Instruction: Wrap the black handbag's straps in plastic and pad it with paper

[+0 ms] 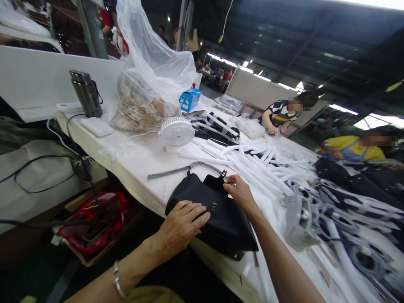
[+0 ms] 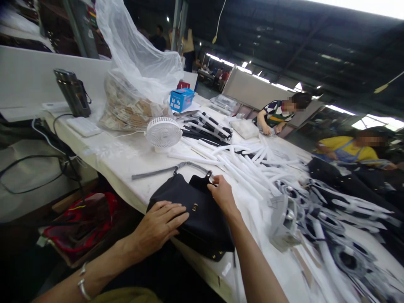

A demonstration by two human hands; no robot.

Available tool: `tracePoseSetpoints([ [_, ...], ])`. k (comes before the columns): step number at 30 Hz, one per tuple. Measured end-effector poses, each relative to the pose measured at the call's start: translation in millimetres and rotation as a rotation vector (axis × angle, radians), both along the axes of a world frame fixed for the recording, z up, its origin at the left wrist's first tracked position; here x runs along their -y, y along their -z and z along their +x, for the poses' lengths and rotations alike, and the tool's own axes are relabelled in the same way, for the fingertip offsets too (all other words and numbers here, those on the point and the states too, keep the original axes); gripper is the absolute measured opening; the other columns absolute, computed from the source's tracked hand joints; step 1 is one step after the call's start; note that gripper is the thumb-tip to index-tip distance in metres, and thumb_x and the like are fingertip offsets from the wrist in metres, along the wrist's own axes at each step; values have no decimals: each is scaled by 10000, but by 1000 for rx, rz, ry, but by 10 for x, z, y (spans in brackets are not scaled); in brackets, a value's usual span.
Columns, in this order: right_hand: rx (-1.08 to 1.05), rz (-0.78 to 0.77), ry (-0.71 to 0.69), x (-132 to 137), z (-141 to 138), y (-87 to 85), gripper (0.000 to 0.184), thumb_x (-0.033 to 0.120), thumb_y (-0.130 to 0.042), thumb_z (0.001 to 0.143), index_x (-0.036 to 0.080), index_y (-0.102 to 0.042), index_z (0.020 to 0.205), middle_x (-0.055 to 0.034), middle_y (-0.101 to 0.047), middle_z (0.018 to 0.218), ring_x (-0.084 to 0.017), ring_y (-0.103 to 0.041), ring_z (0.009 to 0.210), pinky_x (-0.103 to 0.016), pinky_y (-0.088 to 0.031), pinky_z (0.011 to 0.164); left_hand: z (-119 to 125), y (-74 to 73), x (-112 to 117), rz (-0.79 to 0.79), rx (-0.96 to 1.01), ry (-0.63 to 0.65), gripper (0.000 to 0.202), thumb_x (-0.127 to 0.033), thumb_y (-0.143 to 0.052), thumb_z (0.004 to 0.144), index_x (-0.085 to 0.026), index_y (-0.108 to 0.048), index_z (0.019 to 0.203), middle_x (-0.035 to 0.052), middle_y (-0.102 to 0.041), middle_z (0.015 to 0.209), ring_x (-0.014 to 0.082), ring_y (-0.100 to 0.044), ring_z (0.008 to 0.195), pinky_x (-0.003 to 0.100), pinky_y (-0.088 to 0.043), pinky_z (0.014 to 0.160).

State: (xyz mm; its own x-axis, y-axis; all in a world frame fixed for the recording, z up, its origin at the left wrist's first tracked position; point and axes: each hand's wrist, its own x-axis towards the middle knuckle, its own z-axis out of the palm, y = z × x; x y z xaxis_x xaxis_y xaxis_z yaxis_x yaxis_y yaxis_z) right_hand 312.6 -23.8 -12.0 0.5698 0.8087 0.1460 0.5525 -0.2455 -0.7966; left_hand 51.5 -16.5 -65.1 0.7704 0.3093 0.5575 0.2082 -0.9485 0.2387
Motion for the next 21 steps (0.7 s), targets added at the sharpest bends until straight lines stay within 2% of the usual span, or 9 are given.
tracePoseSetpoints([
  [3, 110, -85, -32, 240, -85, -190, 97, 260, -680, 688, 222, -672, 777, -6, -705, 748, -188, -641, 667, -335, -492, 702, 17, 45, 5, 7, 23, 1, 440, -247, -687, 883, -239, -540, 1298, 50, -664, 1264, 228, -602, 1146, 384, -374, 985],
  [5, 152, -195, -171, 397, -216, -247, 111, 269, -634, 764, 228, -699, 844, -14, -720, 823, -189, -651, 741, -326, -490, 755, -2, 61, 15, 5, 31, 1, 419, -241, -666, 899, -241, -542, 1299, 47, -666, 1262, 224, -605, 1142, 383, -372, 986],
  [8, 207, -301, -438, 511, -429, -214, 198, 225, -623, 804, 223, -712, 981, -32, -720, 967, -191, -654, 896, -307, -478, 848, -30, 77, 28, 5, 47, -7, 379, -238, -644, 912, -243, -556, 1281, 44, -672, 1248, 215, -605, 1141, 381, -373, 995],
  [10, 298, -315, -553, 506, -528, -163, 200, 174, -613, 818, 212, -718, 984, -39, -706, 976, -186, -640, 925, -294, -461, 867, -47, 91, 37, 7, 42, -8, 366, -250, -640, 916, -247, -562, 1273, 44, -674, 1238, 210, -604, 1143, 379, -376, 1006],
  [13, 462, -350, -660, 449, -584, -134, 164, 129, -579, 844, 200, -714, 905, -29, -673, 898, -160, -623, 846, -259, -451, 794, -78, 118, 54, 5, 24, 2, 371, -271, -644, 914, -248, -561, 1275, 45, -673, 1233, 207, -601, 1146, 380, -377, 1013],
  [17, 626, -464, -825, 362, -555, -206, 168, 95, -552, 850, 189, -688, 880, -17, -661, 869, -135, -613, 789, -218, -437, 711, -107, 141, 76, -18, 53, 16, 340, -257, -644, 916, -252, -571, 1248, 30, -681, 1216, 202, -599, 1139, 374, -354, 1014],
  [21, 723, -530, -887, 275, -556, -280, 202, 34, -547, 817, 175, -686, 856, -26, -673, 833, -141, -612, 758, -220, -422, 663, -105, 142, 62, -17, 68, 30, 357, -250, -680, 894, -249, -567, 1233, 20, -674, 1223, 206, -594, 1130, 373, -335, 1009],
])
